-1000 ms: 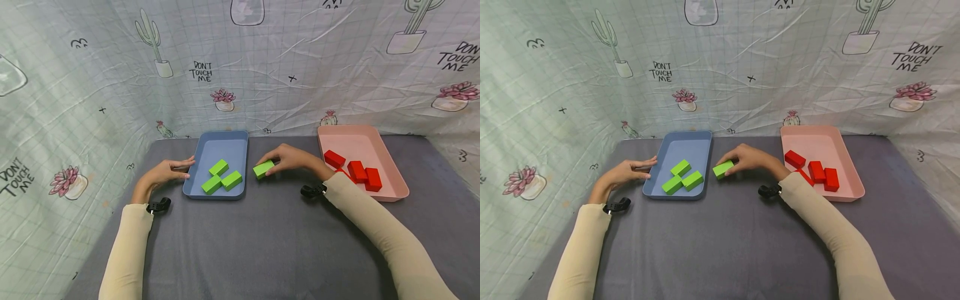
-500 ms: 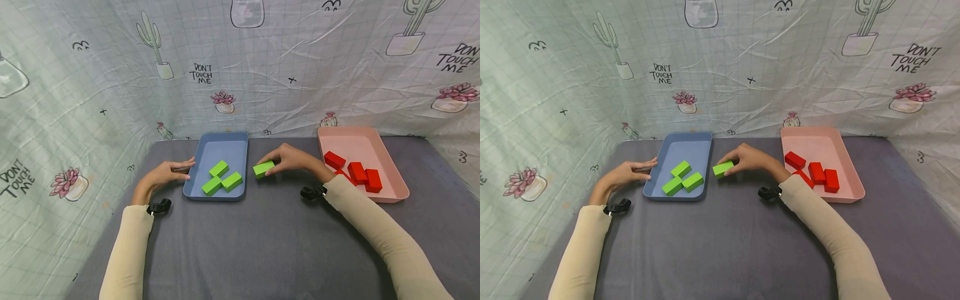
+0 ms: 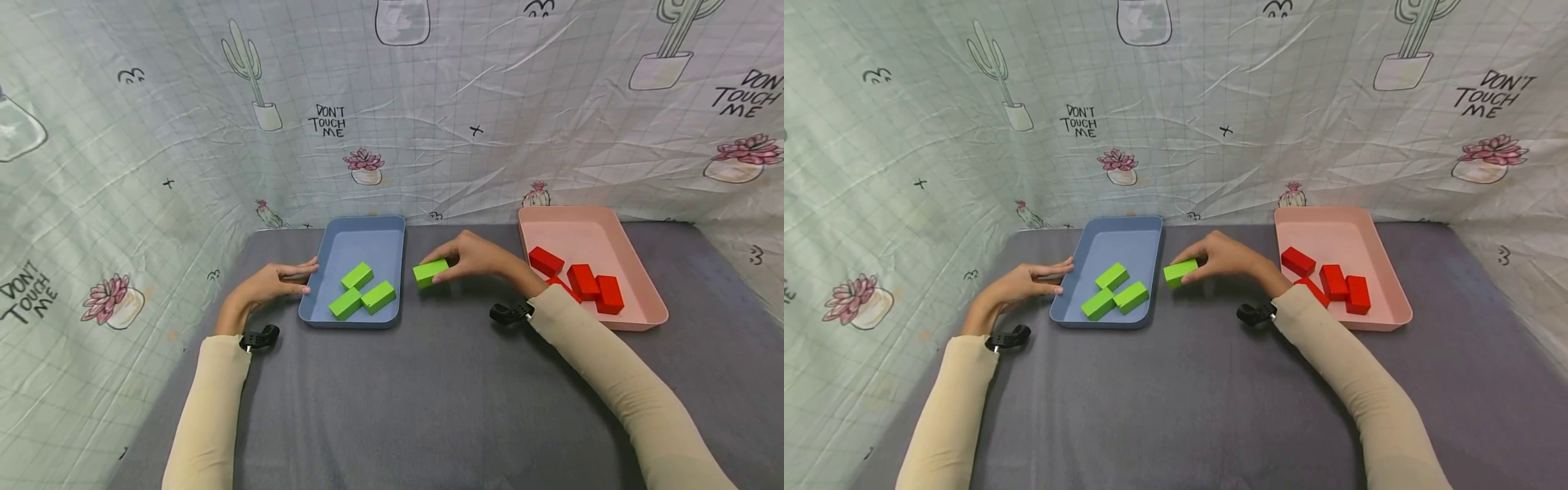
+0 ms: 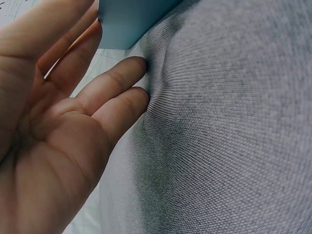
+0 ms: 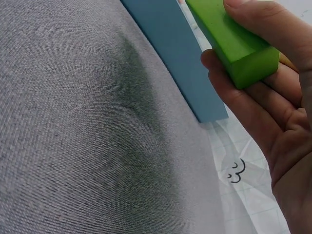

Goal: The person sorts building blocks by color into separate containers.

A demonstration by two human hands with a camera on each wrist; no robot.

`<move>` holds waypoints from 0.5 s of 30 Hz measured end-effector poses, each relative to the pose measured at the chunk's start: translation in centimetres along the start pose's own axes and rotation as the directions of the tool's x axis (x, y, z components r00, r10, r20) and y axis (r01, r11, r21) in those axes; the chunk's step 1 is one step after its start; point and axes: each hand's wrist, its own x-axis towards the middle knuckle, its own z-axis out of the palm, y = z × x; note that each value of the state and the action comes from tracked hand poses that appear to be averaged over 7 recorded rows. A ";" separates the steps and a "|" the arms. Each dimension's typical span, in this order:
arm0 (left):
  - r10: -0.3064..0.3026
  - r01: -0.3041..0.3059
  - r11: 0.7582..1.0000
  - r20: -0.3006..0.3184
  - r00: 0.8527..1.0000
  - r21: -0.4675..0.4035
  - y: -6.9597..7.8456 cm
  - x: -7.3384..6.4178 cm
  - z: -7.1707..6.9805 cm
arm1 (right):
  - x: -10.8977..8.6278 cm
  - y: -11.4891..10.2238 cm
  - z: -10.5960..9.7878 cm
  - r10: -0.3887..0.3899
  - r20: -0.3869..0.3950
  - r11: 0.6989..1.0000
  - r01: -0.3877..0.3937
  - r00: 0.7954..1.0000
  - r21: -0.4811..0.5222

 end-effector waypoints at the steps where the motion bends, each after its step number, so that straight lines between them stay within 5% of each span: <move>1: -0.001 0.001 1.000 0.000 1.000 0.001 0.0 0.0 0.0 | 0.0 0.0 0.0 0.001 -0.002 1.000 -0.001 1.000 -0.001; 15: 0.005 -0.005 1.000 0.001 1.000 0.021 -0.1 0.1 -0.1 | 0.4 -0.4 -0.1 0.002 -0.037 1.000 -0.003 0.999 -0.022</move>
